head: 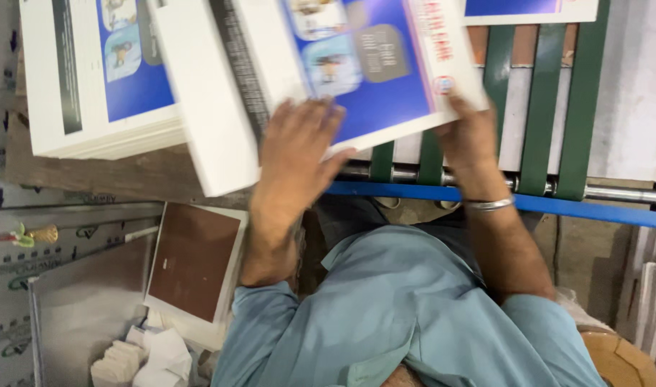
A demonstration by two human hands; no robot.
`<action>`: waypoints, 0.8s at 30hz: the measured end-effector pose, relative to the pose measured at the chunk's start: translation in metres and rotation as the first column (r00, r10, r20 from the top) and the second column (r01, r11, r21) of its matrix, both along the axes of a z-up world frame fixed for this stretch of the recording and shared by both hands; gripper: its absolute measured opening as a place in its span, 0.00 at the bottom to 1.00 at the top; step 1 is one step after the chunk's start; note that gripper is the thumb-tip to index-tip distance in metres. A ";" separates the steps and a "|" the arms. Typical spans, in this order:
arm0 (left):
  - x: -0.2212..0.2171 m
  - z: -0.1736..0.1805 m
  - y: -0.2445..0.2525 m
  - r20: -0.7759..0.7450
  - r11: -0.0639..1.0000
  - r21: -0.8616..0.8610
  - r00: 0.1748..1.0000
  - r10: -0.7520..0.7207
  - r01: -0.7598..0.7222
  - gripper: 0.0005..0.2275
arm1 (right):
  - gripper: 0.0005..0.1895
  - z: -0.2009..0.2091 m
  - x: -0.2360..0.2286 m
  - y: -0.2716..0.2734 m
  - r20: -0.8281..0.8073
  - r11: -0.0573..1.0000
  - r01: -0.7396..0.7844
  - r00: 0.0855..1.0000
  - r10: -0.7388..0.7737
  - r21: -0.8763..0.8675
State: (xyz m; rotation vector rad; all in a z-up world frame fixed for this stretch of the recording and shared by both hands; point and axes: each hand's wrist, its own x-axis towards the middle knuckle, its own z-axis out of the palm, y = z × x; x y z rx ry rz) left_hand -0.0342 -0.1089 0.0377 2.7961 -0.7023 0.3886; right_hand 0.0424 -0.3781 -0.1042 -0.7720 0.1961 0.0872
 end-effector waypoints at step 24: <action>0.024 0.005 0.144 0.025 0.895 -0.294 0.934 0.357 -0.335 0.15 | 0.22 -0.104 -0.013 -0.179 0.127 0.770 0.564 0.823 -0.554 -0.298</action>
